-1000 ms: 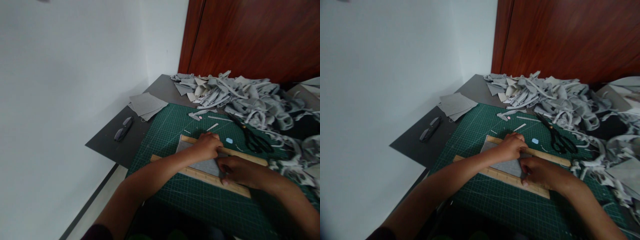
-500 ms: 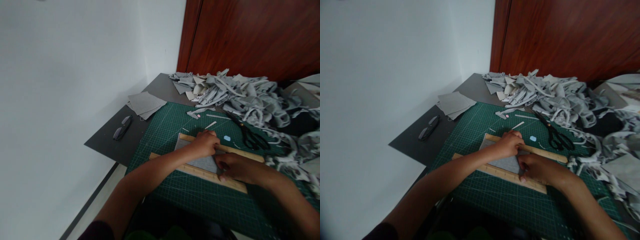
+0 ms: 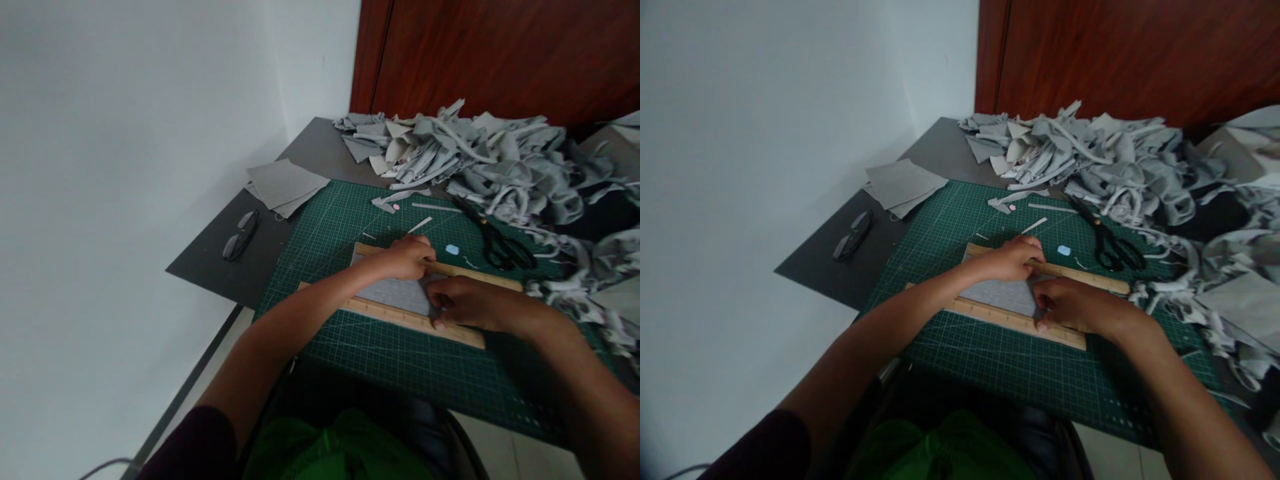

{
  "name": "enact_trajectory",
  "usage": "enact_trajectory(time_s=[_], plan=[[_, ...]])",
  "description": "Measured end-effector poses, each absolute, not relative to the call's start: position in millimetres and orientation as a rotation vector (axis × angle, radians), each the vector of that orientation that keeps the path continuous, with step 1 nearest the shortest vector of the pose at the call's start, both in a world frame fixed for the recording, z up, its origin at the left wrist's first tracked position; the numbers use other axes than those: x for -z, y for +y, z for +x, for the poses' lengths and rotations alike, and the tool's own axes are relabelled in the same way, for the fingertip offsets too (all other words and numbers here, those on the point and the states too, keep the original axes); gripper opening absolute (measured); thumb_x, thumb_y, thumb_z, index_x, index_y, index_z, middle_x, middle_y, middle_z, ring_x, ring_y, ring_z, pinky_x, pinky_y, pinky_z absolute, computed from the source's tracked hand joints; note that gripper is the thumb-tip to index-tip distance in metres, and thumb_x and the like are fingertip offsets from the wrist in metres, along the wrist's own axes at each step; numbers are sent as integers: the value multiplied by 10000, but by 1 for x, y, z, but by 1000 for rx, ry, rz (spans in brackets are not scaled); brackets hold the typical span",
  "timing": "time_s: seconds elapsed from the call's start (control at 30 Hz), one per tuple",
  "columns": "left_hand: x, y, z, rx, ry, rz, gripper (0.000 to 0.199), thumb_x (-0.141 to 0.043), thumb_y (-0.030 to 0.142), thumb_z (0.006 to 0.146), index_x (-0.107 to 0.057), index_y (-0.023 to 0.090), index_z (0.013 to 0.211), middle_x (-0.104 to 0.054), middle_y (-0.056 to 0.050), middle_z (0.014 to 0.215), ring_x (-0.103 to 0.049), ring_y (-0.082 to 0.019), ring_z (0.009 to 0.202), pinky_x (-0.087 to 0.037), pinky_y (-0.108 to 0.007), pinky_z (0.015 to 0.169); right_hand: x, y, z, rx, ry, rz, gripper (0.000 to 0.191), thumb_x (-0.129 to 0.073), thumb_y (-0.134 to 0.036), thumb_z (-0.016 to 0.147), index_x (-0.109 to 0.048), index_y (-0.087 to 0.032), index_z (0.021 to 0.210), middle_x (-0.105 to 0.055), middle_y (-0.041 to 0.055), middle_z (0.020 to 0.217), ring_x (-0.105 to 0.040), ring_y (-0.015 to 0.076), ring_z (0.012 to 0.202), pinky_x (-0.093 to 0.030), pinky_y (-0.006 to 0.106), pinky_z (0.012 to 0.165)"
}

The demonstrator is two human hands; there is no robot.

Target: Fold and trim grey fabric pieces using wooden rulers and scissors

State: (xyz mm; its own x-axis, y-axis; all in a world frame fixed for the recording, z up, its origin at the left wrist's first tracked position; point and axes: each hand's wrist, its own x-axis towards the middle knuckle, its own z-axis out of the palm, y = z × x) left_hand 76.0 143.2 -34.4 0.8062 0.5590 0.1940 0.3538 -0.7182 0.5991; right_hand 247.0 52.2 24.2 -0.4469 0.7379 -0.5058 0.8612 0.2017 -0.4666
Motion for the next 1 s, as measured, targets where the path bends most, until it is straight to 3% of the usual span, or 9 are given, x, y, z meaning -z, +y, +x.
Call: enact_trajectory(time_s=[0.2, 0.43, 0.6, 1.0], plan=[[34, 136, 77, -597, 715, 2437, 138, -590, 63, 826, -655, 185, 824, -651, -59, 1083, -584, -196, 1065, -452, -348, 933, -28, 51, 246, 1131, 2263, 1493, 204, -742, -350, 786, -589, -217, 766, -616, 10, 785, -557, 195, 744, -373, 309, 639], [33, 138, 78, -603, 693, 2388, 126, -560, 96, 795, -638, 191, 822, -637, -68, 1073, -566, -217, 1071, -454, -382, 956, -41, 43, 236, 1140, 2460, 1249, 14, -644, -212, 875, -655, -209, 883, -659, 33, 901, -591, 186, 800, -416, 301, 684], [33, 141, 77, -603, 657, 2353, 120, -572, 114, 762, -620, 200, 830, -629, -76, 1060, -562, -225, 1052, -465, -372, 927, -41, 42, 219, 1099, 2641, 1212, 161, -566, -145, 933, -715, -203, 950, -720, 47, 952, -632, 183, 862, -437, 293, 739], [34, 143, 76, -582, 638, 2320, 166, -541, 106, 743, -614, 208, 853, -615, -58, 1106, -556, -216, 1100, -456, -379, 1010, -28, 44, 213, 1150, 2695, 1189, 127, -622, -154, 942, -732, -216, 953, -743, 19, 923, -649, 175, 862, -425, 286, 736]])
